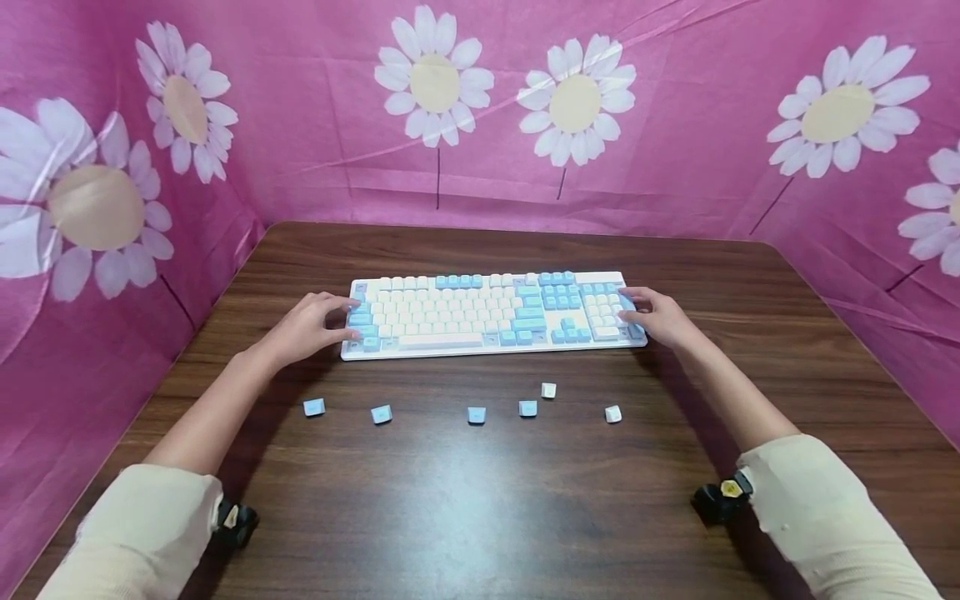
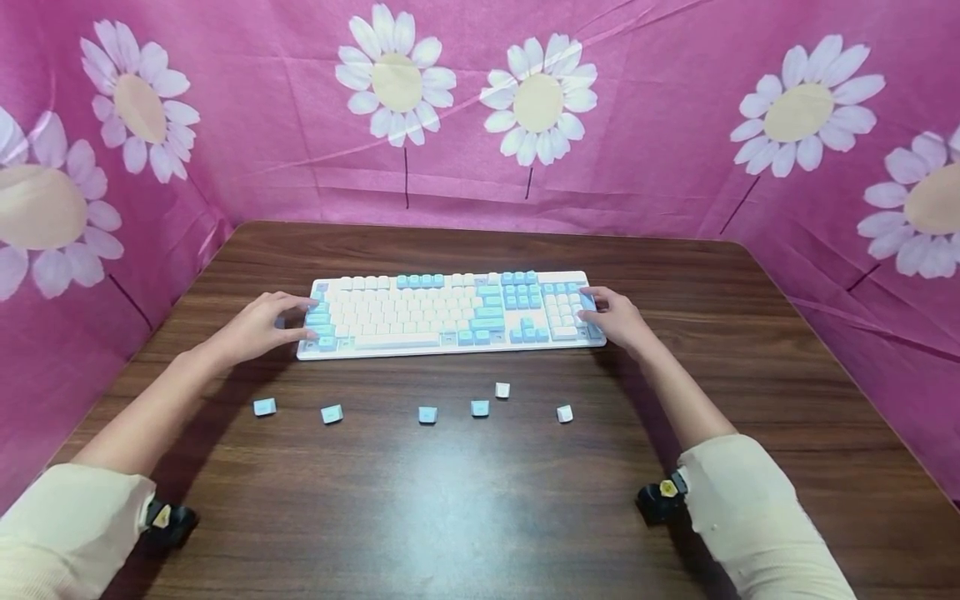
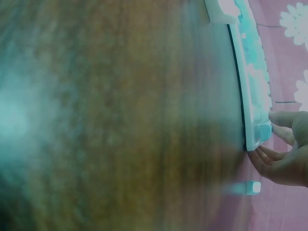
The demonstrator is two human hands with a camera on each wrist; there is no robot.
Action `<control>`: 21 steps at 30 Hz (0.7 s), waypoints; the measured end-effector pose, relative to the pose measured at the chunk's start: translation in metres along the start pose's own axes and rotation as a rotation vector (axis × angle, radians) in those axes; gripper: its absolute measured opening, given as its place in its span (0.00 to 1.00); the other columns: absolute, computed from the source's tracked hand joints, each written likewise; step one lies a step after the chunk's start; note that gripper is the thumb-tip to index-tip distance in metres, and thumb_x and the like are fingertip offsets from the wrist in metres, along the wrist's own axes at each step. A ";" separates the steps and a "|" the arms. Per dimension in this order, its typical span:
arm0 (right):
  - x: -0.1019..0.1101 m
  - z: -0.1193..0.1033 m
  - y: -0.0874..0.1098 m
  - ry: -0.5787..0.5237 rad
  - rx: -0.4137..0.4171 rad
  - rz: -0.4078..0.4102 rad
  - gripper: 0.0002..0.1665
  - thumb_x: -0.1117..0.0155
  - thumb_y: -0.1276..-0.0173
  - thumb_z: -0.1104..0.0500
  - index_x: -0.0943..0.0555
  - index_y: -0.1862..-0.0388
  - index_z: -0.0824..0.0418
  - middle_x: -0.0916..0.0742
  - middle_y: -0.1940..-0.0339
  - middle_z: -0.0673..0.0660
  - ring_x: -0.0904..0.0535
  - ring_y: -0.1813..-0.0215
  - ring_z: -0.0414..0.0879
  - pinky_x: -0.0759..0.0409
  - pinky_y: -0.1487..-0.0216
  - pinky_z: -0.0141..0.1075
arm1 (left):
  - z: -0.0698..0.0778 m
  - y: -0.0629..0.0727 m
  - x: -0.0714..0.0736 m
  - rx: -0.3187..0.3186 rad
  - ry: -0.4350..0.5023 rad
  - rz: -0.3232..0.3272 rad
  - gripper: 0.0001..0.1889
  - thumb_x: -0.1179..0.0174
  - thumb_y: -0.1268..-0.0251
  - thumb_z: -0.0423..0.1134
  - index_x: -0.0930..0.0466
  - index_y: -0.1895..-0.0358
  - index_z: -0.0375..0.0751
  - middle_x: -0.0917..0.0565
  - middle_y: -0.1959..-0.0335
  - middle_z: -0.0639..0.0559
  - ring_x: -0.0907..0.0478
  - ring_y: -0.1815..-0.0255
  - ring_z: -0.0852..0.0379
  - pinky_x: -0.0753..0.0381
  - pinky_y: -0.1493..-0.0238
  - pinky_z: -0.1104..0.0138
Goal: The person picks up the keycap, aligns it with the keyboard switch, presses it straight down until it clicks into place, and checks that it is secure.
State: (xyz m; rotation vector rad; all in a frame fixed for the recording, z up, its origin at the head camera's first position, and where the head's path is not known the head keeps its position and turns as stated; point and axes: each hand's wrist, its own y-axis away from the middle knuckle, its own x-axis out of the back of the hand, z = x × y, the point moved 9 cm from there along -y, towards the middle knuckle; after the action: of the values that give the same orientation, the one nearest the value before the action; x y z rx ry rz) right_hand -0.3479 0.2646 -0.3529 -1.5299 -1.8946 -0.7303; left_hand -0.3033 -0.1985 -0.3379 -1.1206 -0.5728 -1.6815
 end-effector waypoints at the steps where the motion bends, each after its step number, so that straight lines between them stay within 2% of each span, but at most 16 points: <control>1: 0.000 0.000 0.001 -0.003 0.000 0.000 0.29 0.43 0.33 0.60 0.37 0.37 0.72 0.32 0.41 0.78 0.37 0.39 0.67 0.41 0.41 0.54 | 0.000 0.000 0.000 0.001 0.007 0.000 0.26 0.36 0.43 0.41 0.27 0.44 0.30 0.25 0.51 0.32 0.34 0.49 0.39 0.37 0.49 0.48; 15: -0.002 -0.002 0.011 -0.031 0.002 -0.022 0.30 0.43 0.33 0.61 0.37 0.36 0.72 0.33 0.40 0.78 0.37 0.39 0.68 0.41 0.41 0.54 | -0.006 0.000 0.000 0.031 0.064 -0.011 0.26 0.35 0.43 0.41 0.28 0.44 0.30 0.25 0.51 0.33 0.35 0.48 0.39 0.40 0.47 0.48; 21: -0.002 -0.003 0.016 -0.037 0.011 -0.015 0.30 0.42 0.33 0.60 0.37 0.36 0.72 0.32 0.41 0.77 0.35 0.41 0.68 0.37 0.43 0.54 | -0.008 -0.001 0.000 0.038 0.071 -0.015 0.27 0.35 0.43 0.41 0.28 0.43 0.30 0.25 0.51 0.33 0.35 0.47 0.39 0.40 0.46 0.48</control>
State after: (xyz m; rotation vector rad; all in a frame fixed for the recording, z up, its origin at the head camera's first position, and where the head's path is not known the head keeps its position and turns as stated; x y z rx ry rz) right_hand -0.3317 0.2647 -0.3515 -1.5336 -1.9356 -0.7013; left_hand -0.3075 -0.2045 -0.3416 -1.0279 -0.5674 -1.7088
